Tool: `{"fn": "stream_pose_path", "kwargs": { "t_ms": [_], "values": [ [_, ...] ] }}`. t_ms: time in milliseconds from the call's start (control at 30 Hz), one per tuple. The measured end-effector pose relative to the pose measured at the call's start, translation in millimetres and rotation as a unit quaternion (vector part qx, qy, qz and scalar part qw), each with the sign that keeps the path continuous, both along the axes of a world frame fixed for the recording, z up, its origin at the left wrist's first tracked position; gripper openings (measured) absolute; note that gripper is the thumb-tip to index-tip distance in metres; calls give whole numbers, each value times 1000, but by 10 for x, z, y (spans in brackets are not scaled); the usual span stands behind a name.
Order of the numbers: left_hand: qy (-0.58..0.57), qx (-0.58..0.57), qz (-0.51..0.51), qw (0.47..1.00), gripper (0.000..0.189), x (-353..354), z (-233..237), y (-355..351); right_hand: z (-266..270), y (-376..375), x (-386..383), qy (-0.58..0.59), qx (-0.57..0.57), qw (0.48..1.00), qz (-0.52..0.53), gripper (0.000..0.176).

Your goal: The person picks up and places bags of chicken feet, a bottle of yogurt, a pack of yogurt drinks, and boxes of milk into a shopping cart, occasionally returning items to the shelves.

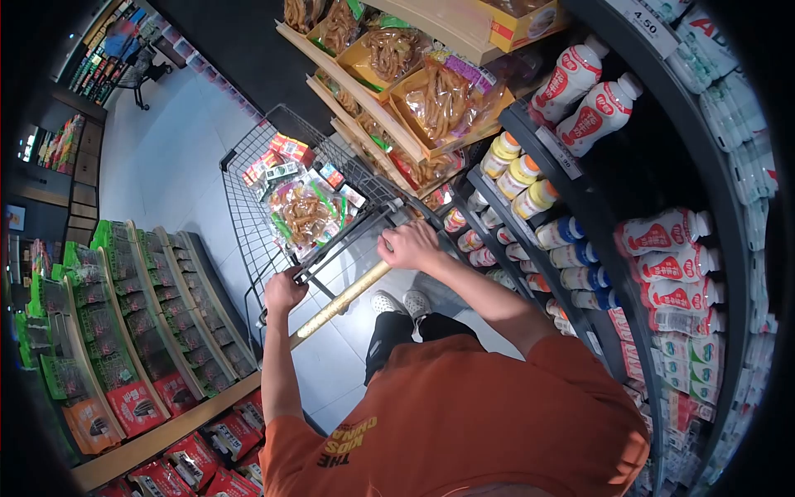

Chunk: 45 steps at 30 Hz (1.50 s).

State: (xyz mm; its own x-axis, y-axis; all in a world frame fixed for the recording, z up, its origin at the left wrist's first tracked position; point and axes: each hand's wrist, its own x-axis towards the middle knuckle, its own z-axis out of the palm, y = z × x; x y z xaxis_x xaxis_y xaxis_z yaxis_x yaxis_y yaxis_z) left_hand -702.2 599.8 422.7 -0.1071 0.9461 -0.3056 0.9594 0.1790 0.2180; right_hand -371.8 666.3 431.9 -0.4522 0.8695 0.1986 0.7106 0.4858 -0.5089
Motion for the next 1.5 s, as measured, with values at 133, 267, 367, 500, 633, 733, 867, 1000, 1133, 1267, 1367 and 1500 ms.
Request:
{"fn": "stream_pose_path", "kwargs": {
  "t_ms": [133, 267, 367, 500, 633, 733, 867, 1000, 1133, 1267, 1367, 1500],
  "values": [
    [-8, -17, 8, 1000, 44, 33, 82, 15, 41, 16, 2, 0, -3, 1000, -2, 29],
    [-16, -27, 16, 999, 44, 85, 143, 29, 45, 47, 27, 3, -3, 1000, 0, 29],
    [-19, -29, 10, 999, 44, 67, 78, 32, 39, 58, 40, 3, -5, 1000, 0, 29],
    [4, 0, 5, 1000, 38, 88, -3, 29, 42, 73, 85, 3, -14, 1000, -1, 30],
    [-1, 15, 2, 1000, 37, 85, -26, 0, 99, 56, 92, -5, -21, 1000, -3, 31],
    [-3, 9, 5, 1000, 37, 81, -43, 5, 88, 48, 97, -13, -17, 1000, -9, 30],
    [12, -17, 16, 1000, 43, 56, -87, -12, 80, 36, 93, -3, -16, 1000, -4, 31],
    [1, -39, 31, 999, 46, 88, -19, -9, 41, 46, 96, -6, -13, 1000, -1, 31],
    [2, -27, 18, 999, 49, 86, -19, -32, 95, 38, 106, 1, -8, 1000, 4, 30],
    [-8, -30, 11, 999, 49, 81, 14, -30, 72, 43, 106, -4, -2, 1000, 3, 29],
    [-2, -37, 17, 999, 49, 146, 57, -28, 28, 52, 143, -5, -3, 1000, 2, 30],
    [10, -56, 22, 998, 49, 187, 99, -11, 44, 79, 143, -22, -21, 1000, 9, 31]
  ]
}}
